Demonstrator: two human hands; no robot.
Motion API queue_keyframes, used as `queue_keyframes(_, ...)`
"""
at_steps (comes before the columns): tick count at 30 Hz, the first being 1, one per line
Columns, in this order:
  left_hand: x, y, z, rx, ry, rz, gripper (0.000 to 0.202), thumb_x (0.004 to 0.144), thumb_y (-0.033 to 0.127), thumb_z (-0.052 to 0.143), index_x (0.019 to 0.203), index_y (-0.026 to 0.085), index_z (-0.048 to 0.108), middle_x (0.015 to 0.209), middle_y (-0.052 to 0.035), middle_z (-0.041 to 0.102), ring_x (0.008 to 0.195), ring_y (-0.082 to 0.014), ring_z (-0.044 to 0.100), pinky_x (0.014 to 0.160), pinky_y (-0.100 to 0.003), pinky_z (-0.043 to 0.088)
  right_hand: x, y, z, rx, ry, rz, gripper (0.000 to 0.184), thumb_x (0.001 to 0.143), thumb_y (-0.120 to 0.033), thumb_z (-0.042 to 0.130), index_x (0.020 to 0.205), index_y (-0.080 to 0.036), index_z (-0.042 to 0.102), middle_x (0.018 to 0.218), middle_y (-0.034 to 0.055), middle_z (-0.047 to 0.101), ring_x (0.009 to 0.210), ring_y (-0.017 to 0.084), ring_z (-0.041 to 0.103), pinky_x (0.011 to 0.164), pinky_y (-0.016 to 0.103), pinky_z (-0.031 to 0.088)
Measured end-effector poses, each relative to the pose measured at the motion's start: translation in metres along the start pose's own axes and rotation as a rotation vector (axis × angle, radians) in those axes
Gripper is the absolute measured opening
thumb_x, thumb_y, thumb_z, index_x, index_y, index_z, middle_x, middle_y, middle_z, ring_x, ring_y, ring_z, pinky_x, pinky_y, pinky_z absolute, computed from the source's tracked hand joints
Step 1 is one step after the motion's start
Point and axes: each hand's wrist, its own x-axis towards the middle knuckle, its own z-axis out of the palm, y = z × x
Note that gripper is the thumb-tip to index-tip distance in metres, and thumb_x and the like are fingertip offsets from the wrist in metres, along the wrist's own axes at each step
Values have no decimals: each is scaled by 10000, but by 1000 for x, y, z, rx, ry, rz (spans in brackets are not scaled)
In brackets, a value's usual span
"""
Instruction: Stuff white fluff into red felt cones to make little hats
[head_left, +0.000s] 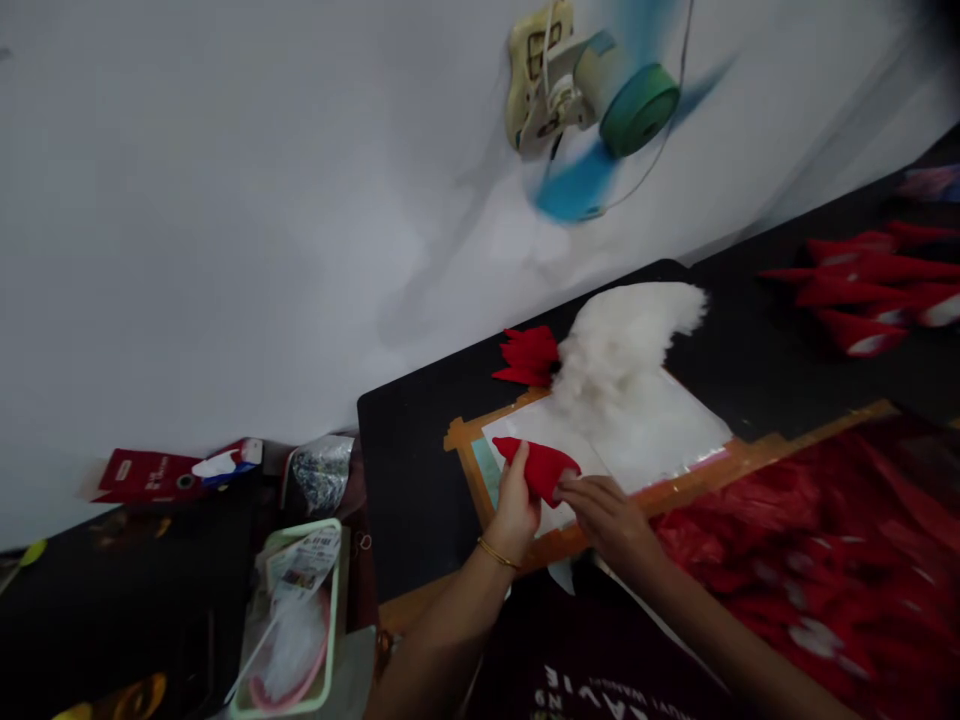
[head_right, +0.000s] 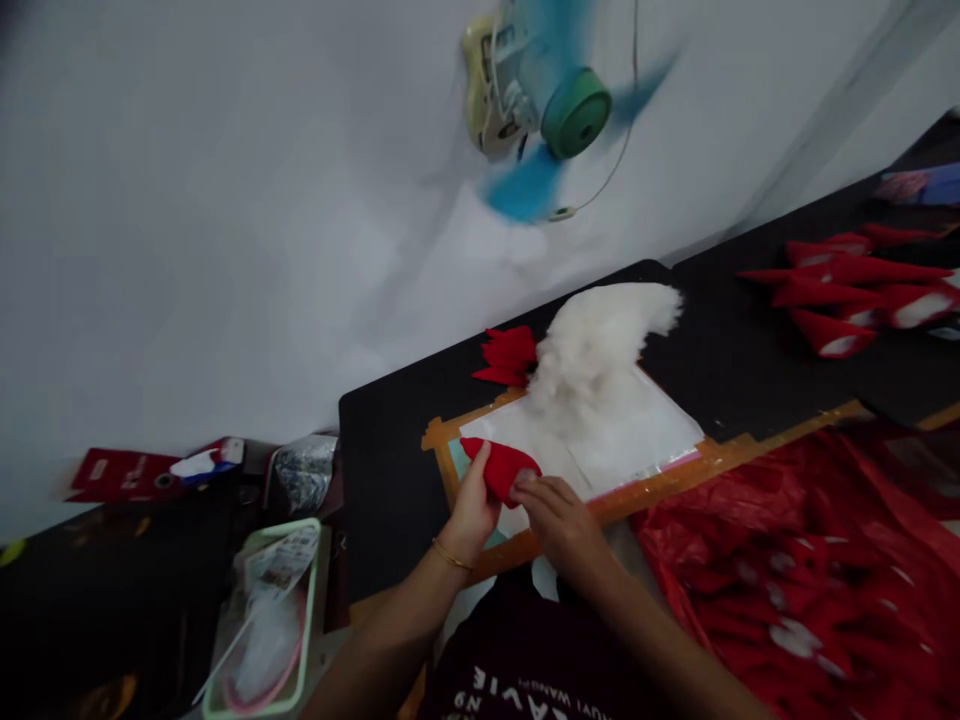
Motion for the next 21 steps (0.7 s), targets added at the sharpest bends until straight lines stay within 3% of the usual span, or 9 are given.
queue_keyframes(3, -11, -1, 8, 20, -35, 74, 475, 718, 422, 812, 1048, 151, 607, 971, -86, 680, 871, -210, 661, 839, -329, 512, -6, -2, 10, -138, -114, -130, 306, 899, -39, 381, 958, -110, 673, 993, 116, 633, 1023, 226, 553, 990, 448, 454)
queue_keyframes(5, -19, -1, 12, 44, -57, 146, 541, 712, 341, 825, 1170, 188, 582, 1070, -87, 675, 957, -220, 654, 901, -340, 501, -8, -1, 17, -211, -207, -96, 282, 865, -36, 407, 916, -96, 679, 933, 133, 632, 960, 241, 557, 923, 445, 478)
queue_keyframes(7, -25, -1, 12, 71, -95, 168, 629, 687, 261, 834, 1250, 205, 558, 1136, -93, 665, 1031, -234, 638, 947, -345, 485, -10, 0, 19, -241, -263, -33, 320, 848, -45, 402, 999, -83, 682, 1009, 160, 629, 983, 257, 556, 892, 447, 490)
queue_keyframes(11, -32, -3, 6, 117, -131, 138, 675, 690, 234, 828, 1298, 202, 536, 1223, -110, 638, 1124, -252, 610, 1007, -350, 457, -9, 1, 19, -160, -185, -19, 452, 903, -138, 371, 1303, -78, 572, 1290, 175, 532, 1224, 271, 477, 1029, 492, 449)
queue_keyframes(13, -35, -8, 4, 157, -136, 132, 700, 699, 247, 834, 1316, 207, 507, 1242, -116, 630, 1143, -253, 605, 1027, -353, 446, -3, 1, 23, -112, -106, -6, 482, 927, -183, 359, 1372, -90, 520, 1331, 165, 507, 1280, 257, 448, 1066, 476, 443)
queue_keyframes(15, -36, -12, 4, 183, -128, 133, 723, 693, 248, 841, 1319, 206, 482, 1232, -122, 636, 1131, -252, 615, 1031, -363, 445, 5, 0, 29, -92, -77, 40, 484, 932, -181, 350, 1379, -106, 522, 1335, 154, 510, 1281, 252, 457, 1075, 452, 448)
queue_keyframes(18, -31, -15, 5, 170, -101, 142, 685, 676, 238, 843, 1269, 201, 504, 1201, -118, 652, 1097, -248, 630, 1020, -376, 451, 16, -3, 37, -95, -138, 112, 457, 927, -147, 361, 1329, -112, 575, 1319, 152, 527, 1253, 267, 478, 1098, 466, 419)
queue_keyframes(21, -21, -9, 3, 113, -100, 108, 584, 645, 221, 842, 1164, 182, 577, 1121, -104, 681, 1033, -242, 652, 978, -369, 471, 17, -7, 31, -72, -164, 108, 439, 888, -120, 397, 1271, -99, 612, 1268, 167, 547, 1223, 279, 486, 1062, 506, 434)
